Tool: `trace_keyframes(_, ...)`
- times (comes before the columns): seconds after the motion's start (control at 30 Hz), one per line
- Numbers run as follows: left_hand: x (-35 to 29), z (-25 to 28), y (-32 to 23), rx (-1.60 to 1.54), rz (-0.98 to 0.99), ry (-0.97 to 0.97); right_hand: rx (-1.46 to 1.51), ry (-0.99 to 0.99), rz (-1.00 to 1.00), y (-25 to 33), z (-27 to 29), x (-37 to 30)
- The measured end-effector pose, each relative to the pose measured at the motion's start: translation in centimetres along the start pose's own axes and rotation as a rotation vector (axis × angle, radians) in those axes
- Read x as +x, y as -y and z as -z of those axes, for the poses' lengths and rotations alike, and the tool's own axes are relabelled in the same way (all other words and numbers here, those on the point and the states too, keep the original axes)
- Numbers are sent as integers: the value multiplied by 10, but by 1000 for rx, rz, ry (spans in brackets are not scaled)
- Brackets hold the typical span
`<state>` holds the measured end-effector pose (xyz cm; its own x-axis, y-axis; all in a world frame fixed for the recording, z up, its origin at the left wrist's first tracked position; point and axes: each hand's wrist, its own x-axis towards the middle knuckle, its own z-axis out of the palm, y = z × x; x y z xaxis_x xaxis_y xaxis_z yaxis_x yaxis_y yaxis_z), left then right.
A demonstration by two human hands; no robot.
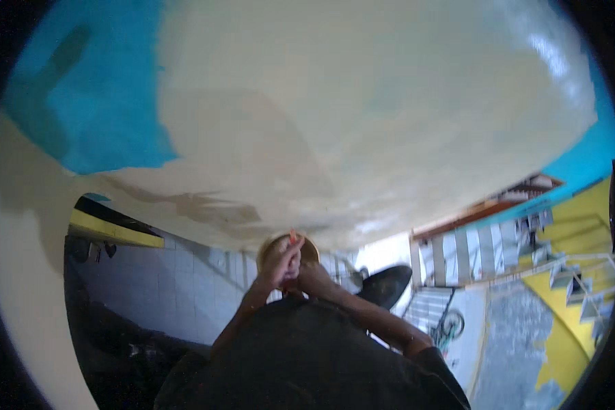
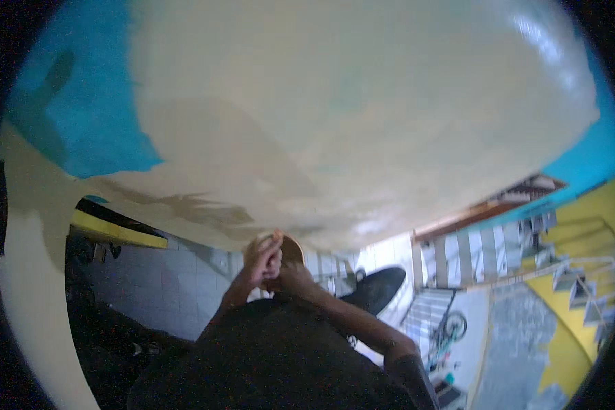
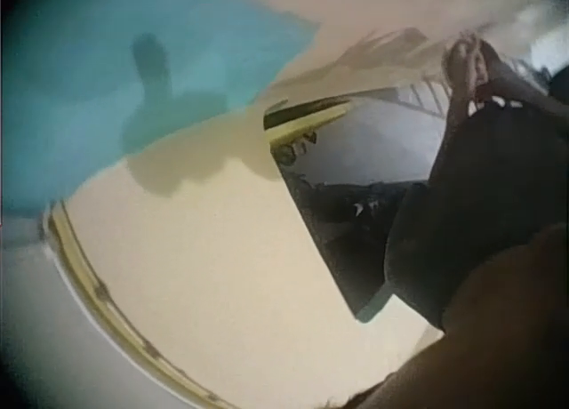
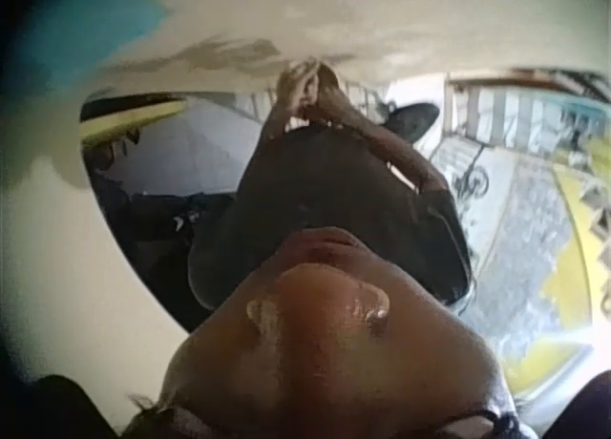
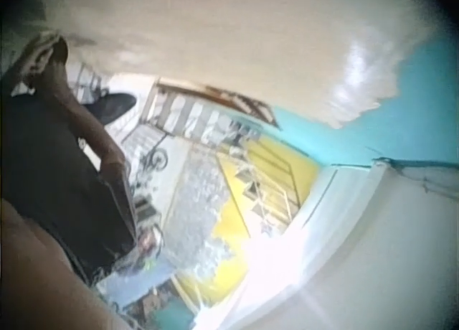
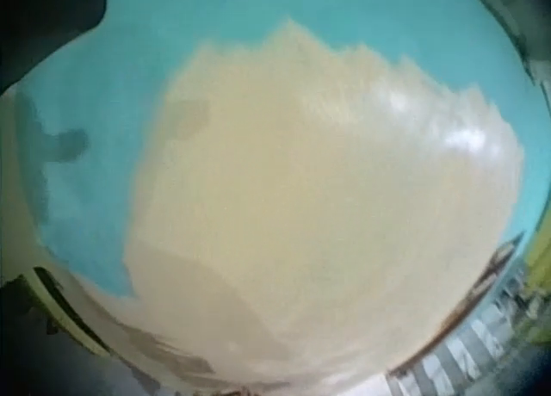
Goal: Painting a wall with a brush and a small bucket of paint.
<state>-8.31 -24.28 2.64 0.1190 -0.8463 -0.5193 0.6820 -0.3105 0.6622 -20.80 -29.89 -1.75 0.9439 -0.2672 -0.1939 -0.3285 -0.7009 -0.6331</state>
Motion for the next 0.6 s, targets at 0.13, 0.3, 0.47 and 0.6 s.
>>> trace_keyframes(0.13,32,1,29,2,-21,-39,-101,62,-55,-21,-17,5)
trace_keyframes(0.3,33,-34,6,20,-80,21,-226,-116,201,-71,-35,14)
trace_keyframes(0.47,43,-29,19,103,-109,53,-62,43,-16,-127,-54,30)
trace_keyframes(0.6,46,-35,20,11,-16,132,137,30,-115,-135,-36,38)
